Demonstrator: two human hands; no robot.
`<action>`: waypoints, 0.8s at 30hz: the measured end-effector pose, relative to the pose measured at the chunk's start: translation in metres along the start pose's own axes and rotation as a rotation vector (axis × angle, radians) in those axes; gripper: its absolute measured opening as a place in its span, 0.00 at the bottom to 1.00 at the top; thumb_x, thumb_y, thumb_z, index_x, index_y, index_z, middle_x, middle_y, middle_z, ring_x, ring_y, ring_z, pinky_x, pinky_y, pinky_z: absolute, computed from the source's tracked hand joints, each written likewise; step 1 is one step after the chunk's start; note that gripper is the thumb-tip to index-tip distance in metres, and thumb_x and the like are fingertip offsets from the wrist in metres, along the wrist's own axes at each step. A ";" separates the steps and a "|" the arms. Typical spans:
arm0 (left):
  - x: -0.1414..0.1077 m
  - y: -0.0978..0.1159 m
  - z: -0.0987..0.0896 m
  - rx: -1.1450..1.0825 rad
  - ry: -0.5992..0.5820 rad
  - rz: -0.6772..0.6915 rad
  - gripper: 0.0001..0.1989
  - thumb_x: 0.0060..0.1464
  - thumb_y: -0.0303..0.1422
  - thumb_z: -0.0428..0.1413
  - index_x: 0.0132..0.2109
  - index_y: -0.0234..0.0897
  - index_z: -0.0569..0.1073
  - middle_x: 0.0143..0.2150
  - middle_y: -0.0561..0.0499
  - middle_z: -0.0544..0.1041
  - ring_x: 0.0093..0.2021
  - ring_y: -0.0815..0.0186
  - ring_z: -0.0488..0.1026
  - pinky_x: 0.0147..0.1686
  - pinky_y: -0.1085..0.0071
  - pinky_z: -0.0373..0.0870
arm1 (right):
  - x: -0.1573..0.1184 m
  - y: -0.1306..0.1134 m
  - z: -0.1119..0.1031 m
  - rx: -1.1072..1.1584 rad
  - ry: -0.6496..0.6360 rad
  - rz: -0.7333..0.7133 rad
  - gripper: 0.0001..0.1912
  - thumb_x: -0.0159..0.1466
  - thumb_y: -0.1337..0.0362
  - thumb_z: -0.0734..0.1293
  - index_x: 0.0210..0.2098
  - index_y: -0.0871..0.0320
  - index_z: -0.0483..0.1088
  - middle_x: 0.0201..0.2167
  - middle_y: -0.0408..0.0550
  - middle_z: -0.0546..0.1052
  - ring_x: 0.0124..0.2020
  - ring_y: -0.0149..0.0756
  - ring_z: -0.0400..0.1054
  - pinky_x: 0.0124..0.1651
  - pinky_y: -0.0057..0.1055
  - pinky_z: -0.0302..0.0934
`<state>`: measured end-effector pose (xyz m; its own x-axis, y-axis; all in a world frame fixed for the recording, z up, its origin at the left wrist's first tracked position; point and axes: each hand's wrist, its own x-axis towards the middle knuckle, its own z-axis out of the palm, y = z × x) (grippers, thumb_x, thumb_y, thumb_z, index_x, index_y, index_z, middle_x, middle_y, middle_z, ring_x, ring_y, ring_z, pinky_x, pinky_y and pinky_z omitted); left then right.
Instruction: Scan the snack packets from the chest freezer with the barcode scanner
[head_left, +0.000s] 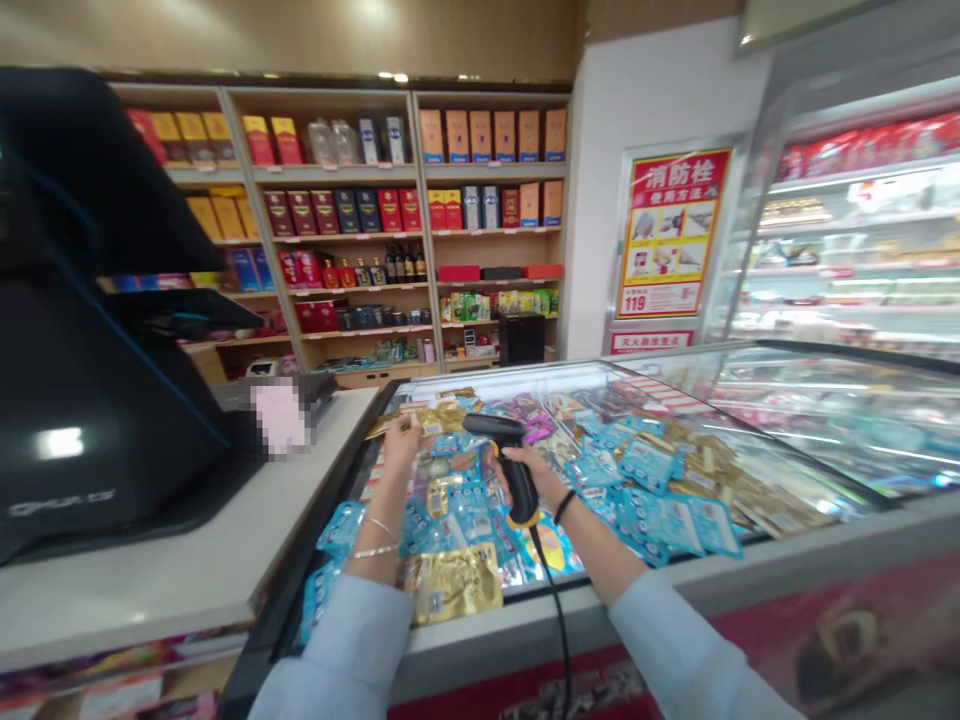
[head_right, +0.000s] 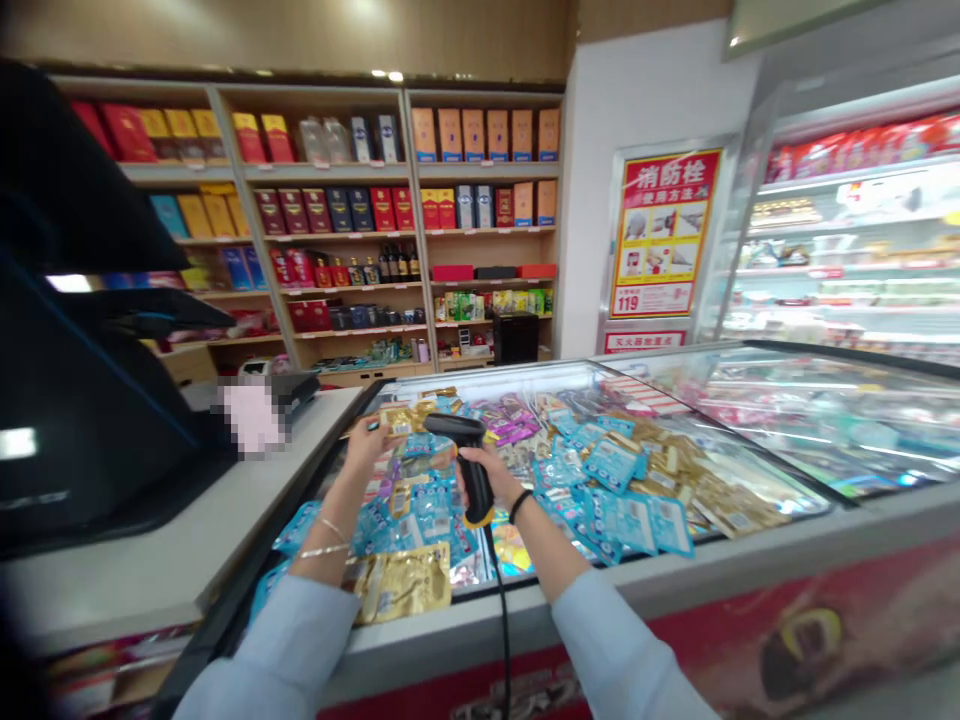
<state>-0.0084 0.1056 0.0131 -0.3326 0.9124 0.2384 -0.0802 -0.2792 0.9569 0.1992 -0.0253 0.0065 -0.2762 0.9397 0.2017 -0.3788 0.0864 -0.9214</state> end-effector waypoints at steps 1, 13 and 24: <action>-0.002 0.002 0.003 0.003 -0.063 -0.054 0.14 0.53 0.23 0.57 0.48 0.32 0.70 0.25 0.53 0.75 0.22 0.65 0.76 0.29 0.63 0.79 | -0.002 -0.002 -0.001 0.023 -0.007 -0.023 0.19 0.52 0.48 0.69 0.31 0.59 0.69 0.13 0.40 0.70 0.11 0.31 0.64 0.12 0.24 0.58; -0.079 0.026 0.062 -0.176 -0.392 0.006 0.25 0.52 0.30 0.60 0.58 0.37 0.68 0.24 0.58 0.70 0.23 0.70 0.75 0.31 0.68 0.79 | -0.103 -0.044 -0.069 0.173 0.174 -0.327 0.16 0.57 0.50 0.65 0.35 0.57 0.68 0.14 0.38 0.67 0.11 0.28 0.59 0.14 0.23 0.55; -0.171 -0.001 0.202 -0.173 -0.705 -0.019 0.28 0.60 0.33 0.53 0.65 0.38 0.58 0.45 0.44 0.79 0.44 0.62 0.79 0.49 0.61 0.74 | -0.184 -0.089 -0.157 0.060 0.604 -0.547 0.16 0.54 0.49 0.65 0.33 0.54 0.66 0.15 0.38 0.63 0.13 0.30 0.56 0.16 0.27 0.53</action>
<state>0.2385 0.0101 0.0051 0.3509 0.8770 0.3282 -0.2466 -0.2516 0.9359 0.4220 -0.1540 -0.0005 0.4787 0.7877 0.3878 -0.3736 0.5825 -0.7219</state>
